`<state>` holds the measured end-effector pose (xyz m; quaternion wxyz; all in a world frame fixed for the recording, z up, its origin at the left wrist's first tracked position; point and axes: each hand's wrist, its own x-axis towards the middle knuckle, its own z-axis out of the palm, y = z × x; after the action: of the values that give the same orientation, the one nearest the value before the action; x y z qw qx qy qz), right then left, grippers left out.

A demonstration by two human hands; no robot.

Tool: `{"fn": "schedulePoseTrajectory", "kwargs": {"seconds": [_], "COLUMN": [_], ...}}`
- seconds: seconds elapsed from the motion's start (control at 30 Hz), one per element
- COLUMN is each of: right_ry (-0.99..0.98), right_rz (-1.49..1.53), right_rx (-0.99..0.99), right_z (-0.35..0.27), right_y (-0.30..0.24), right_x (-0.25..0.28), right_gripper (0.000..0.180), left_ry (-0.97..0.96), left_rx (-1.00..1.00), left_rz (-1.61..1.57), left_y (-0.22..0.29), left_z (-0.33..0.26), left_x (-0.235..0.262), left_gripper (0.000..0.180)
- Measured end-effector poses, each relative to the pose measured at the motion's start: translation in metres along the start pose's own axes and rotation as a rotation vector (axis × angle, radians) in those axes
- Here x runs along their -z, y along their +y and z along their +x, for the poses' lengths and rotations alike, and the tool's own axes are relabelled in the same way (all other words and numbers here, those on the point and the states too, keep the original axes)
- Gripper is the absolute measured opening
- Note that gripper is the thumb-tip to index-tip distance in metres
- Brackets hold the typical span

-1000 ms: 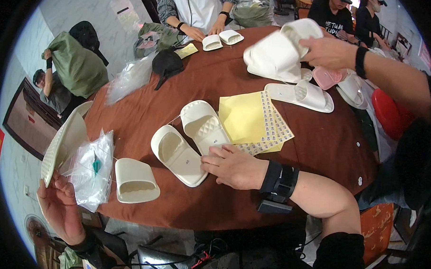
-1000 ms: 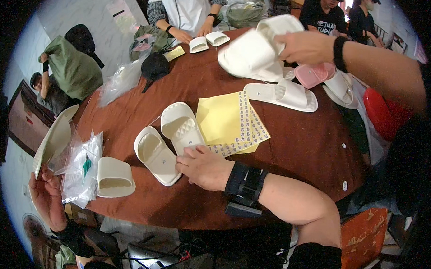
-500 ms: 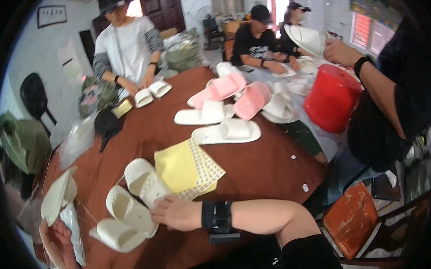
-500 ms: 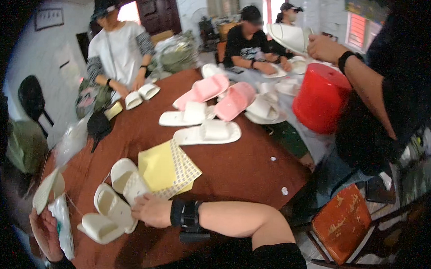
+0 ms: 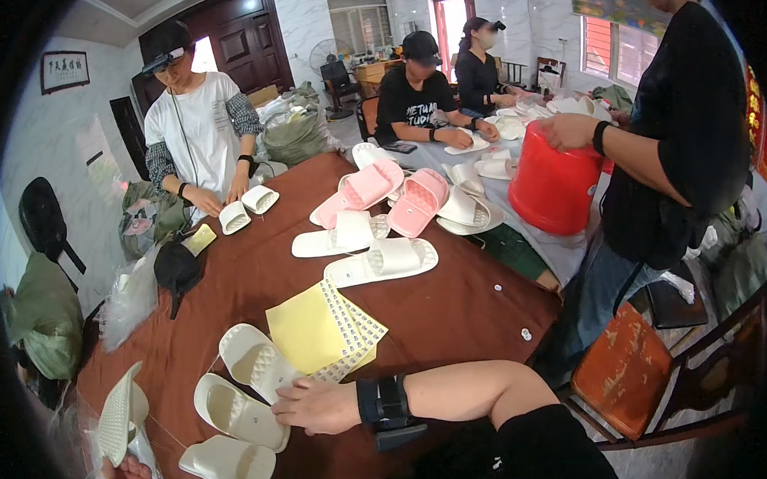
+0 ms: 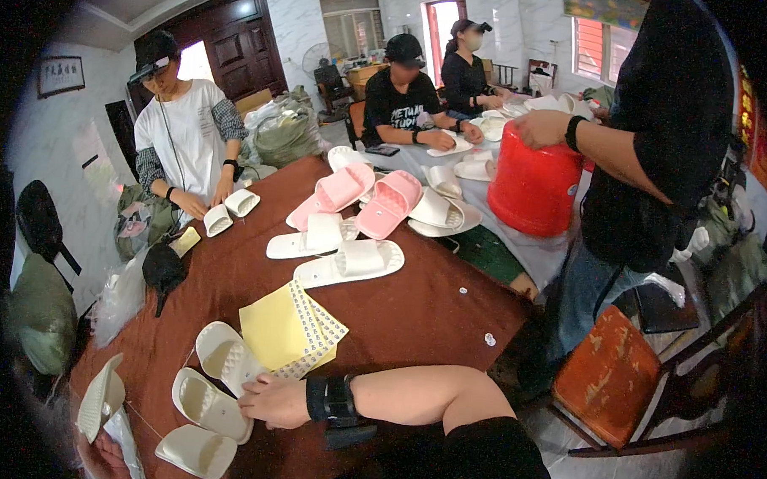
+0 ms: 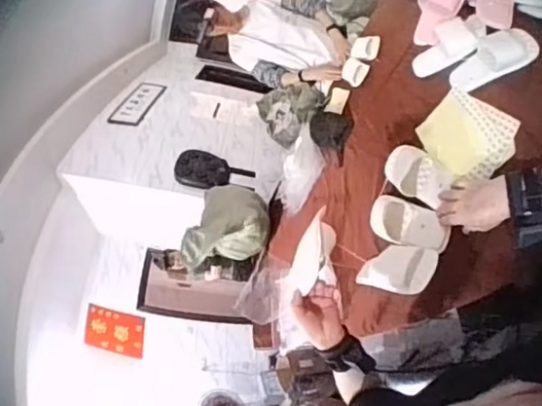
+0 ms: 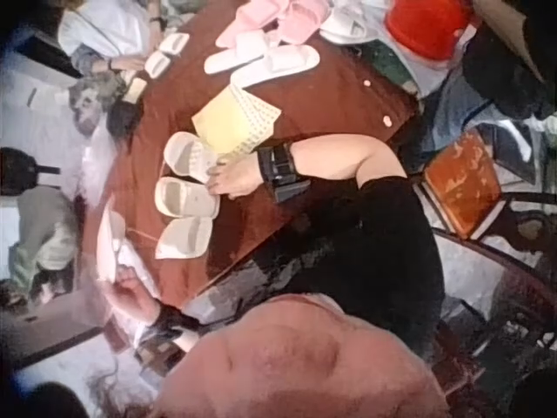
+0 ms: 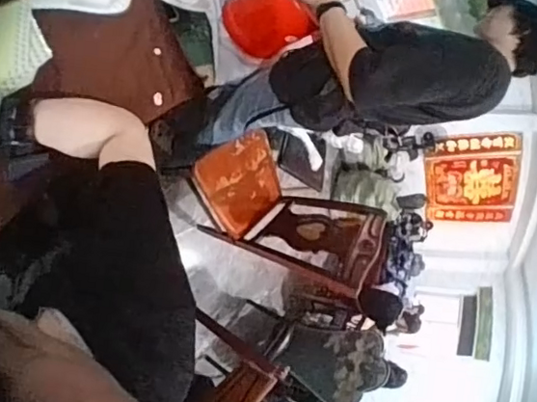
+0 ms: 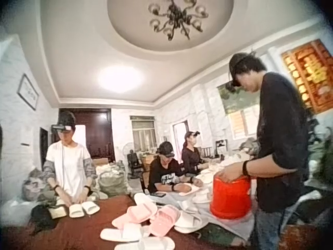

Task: Applying size labels to the inside of white slippers.

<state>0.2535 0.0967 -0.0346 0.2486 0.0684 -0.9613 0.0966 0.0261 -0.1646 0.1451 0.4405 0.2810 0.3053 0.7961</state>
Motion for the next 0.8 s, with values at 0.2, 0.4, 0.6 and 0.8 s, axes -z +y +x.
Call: {"fn": "schedulePoseTrajectory", "kwargs": {"seconds": [0.2, 0.4, 0.6, 0.8], "right_ry": [-0.213, -0.321, -0.391, -0.501], "right_rz": [0.090, 0.099, 0.023, 0.051], "right_rx": [-0.078, -0.105, -0.235, -0.349], "right_z": [0.008, 0.026, 0.058, 0.079], "right_y": [-0.008, -0.009, -0.002, 0.015], "right_x": [0.021, 0.037, 0.073, 0.047], "right_gripper": [0.045, 0.031, 0.033, 0.062], "left_ry": [0.245, 0.232, 0.388, 0.452], "left_rx": [-0.110, -0.186, -0.281, -0.305], "left_rz": [-0.111, -0.067, -0.140, -0.001], "left_y": [0.017, 0.012, -0.011, -0.047], "left_z": [-0.027, -0.054, -0.074, -0.082], "left_x": [0.065, 0.101, 0.100, 0.100], "left_gripper": [0.024, 0.025, 0.028, 0.023]}}
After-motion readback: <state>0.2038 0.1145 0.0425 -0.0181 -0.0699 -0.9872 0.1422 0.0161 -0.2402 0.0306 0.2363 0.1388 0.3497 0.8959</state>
